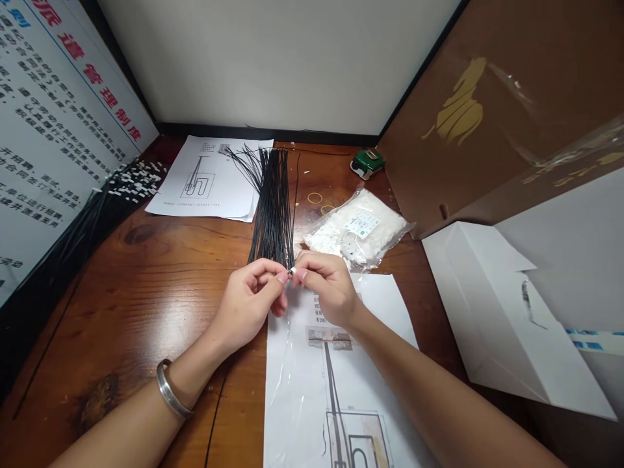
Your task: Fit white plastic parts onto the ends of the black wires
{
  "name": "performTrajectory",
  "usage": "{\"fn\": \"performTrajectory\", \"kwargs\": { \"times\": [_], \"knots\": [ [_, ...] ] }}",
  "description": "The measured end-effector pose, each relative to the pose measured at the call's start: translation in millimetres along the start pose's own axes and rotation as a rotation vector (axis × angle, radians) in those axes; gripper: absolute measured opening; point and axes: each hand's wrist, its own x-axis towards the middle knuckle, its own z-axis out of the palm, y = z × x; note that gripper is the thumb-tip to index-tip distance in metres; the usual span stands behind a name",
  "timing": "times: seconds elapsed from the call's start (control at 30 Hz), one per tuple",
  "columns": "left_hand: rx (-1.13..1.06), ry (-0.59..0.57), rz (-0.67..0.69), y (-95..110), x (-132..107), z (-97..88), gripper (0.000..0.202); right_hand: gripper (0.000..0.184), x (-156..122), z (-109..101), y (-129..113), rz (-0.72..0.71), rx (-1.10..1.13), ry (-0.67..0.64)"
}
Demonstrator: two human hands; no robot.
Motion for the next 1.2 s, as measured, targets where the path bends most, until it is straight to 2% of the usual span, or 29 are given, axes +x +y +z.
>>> {"fn": "performTrajectory", "kwargs": {
  "times": [0.23, 0.5, 0.73, 0.87, 1.03, 1.2],
  "knots": [
    [-0.042, 0.100, -0.018, 0.7, 3.1, 3.4, 0.021, 0.024, 0.6, 1.8, -0.6, 0.003, -0.038, -0.035],
    [-0.087, 0.128, -0.017, -0.1, 3.9, 1.8, 0.020, 0.026, 0.1, 5.5, -1.1, 0.016, -0.131, -0.042],
    [-0.088, 0.130, -0.024, -1.9, 4.7, 2.8, 0.021, 0.033, 2.0, 2.7, -0.6, -0.031, -0.125, -0.176],
    [-0.080, 0.105, -0.009, -1.0, 4.7, 2.9, 0.020, 0.034, 1.3, 1.6, 0.5, -0.015, -0.101, -0.211],
    [-0.067, 0.086, -0.009, -1.0, 3.3, 1.5, 0.019, 0.032, 0.5, 1.7, 2.6, 0.070, -0.056, -0.155],
    [-0.029, 0.024, 0.016, -2.2, 0.7, -0.4, 0.019, 0.033, 1.1, 1.2, 2.8, 0.084, -0.017, -0.103]
  ]
}}
